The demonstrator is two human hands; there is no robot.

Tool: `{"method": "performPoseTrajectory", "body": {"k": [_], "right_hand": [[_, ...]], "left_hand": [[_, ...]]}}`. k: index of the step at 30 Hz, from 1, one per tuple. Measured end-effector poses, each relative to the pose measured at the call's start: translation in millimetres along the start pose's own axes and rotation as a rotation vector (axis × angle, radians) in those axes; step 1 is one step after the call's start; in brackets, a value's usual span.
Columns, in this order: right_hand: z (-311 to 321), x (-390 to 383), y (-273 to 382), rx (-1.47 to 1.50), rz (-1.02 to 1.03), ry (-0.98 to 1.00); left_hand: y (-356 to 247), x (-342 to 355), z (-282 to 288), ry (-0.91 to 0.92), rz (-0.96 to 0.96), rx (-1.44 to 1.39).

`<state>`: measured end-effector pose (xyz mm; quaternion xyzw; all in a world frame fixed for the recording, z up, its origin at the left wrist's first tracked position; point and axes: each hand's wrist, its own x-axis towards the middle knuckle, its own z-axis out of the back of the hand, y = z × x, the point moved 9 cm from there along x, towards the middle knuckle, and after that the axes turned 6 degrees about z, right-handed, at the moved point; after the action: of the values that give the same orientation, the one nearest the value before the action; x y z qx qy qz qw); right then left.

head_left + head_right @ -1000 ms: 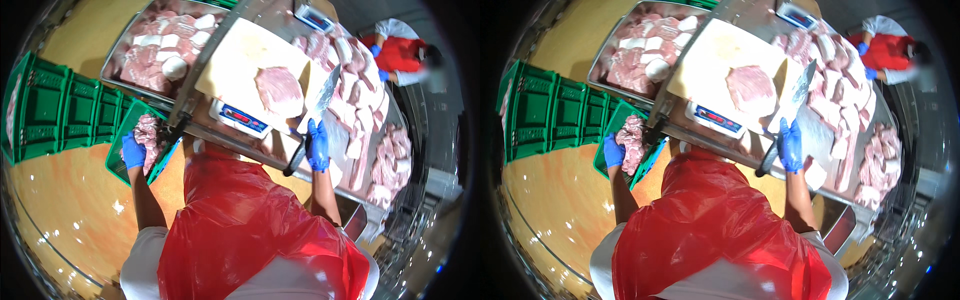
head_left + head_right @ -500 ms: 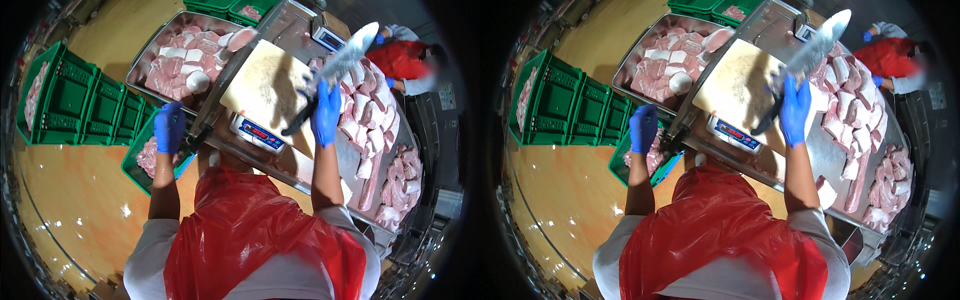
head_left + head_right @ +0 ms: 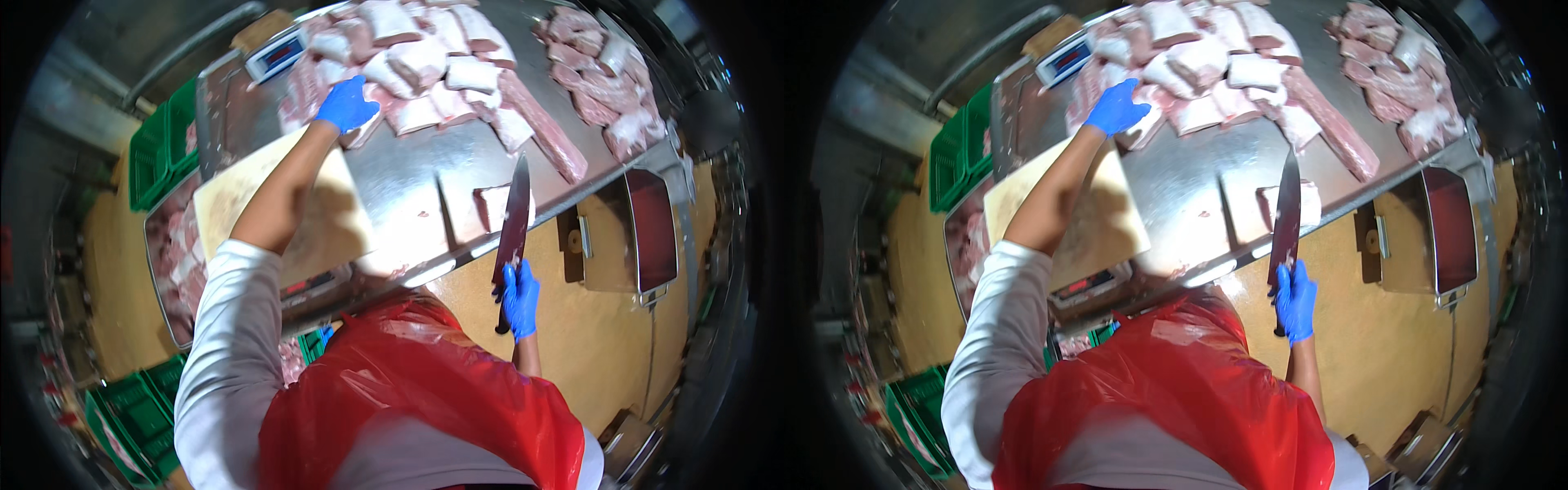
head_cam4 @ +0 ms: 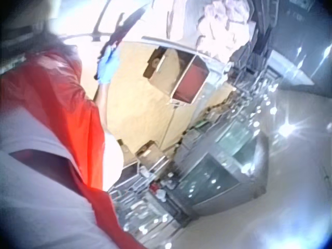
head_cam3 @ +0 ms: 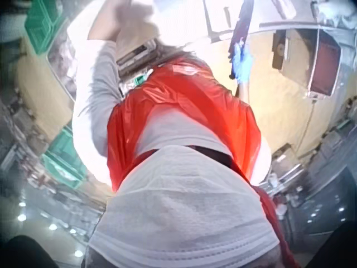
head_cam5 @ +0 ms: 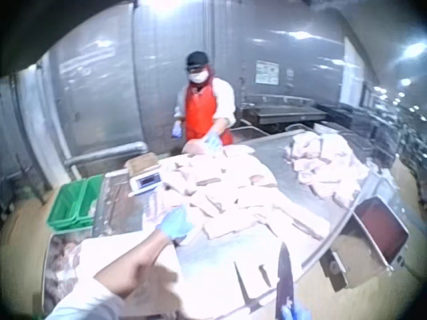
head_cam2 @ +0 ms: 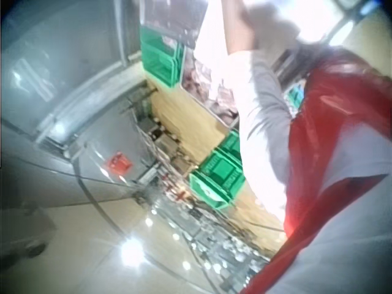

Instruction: The person cuts large pieces of raw meat into smaller portions using a knife on a cutting board. The cut pieces are placed into a green crate. The person wears blue gloves and a red apron.

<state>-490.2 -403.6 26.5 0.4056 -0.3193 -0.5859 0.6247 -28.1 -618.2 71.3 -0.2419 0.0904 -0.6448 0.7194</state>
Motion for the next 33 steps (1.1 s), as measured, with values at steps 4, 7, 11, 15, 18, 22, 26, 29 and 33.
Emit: {"method": "performPoseTrajectory", "body": {"k": [4,7,11,15,18,22,26,29,33], "right_hand": [[36.9,-49.2,-79.3,0.026,-0.222,-0.118],[37.5,-48.6,-100.1,0.135,-0.293,-0.118],[53.3,-36.5,-111.7,0.182,-0.344,-0.21],[51.0,16.1,-85.2,0.167,-0.213,-0.101],[60.4,41.6,-74.0,0.117,-0.165,-0.094],[53.7,55.8,-48.3,0.116,-0.111,-0.045],[37.9,44.1,-51.1,0.127,-0.1,-0.018],[21.1,35.2,-49.1,0.113,-0.076,0.042],[-0.6,24.0,-48.6,0.125,-0.052,0.102]], "left_hand": [[-45.3,121.4,-84.4,-0.162,0.245,0.001],[9.8,154.6,-129.2,-0.225,0.63,-0.266],[-61.8,138.1,-226.6,-0.235,0.737,-1.286],[-5.7,119.7,-269.5,-0.235,0.739,-1.445],[-41.7,93.0,-297.0,-0.027,0.783,-1.728],[-74.3,56.4,-296.6,0.14,0.762,-2.119],[-132.7,-19.6,-280.6,0.313,0.935,-2.218],[-134.5,-83.7,-248.9,0.546,0.86,-2.182],[-20.3,-162.6,-72.2,-0.104,-0.123,-1.032]]}}
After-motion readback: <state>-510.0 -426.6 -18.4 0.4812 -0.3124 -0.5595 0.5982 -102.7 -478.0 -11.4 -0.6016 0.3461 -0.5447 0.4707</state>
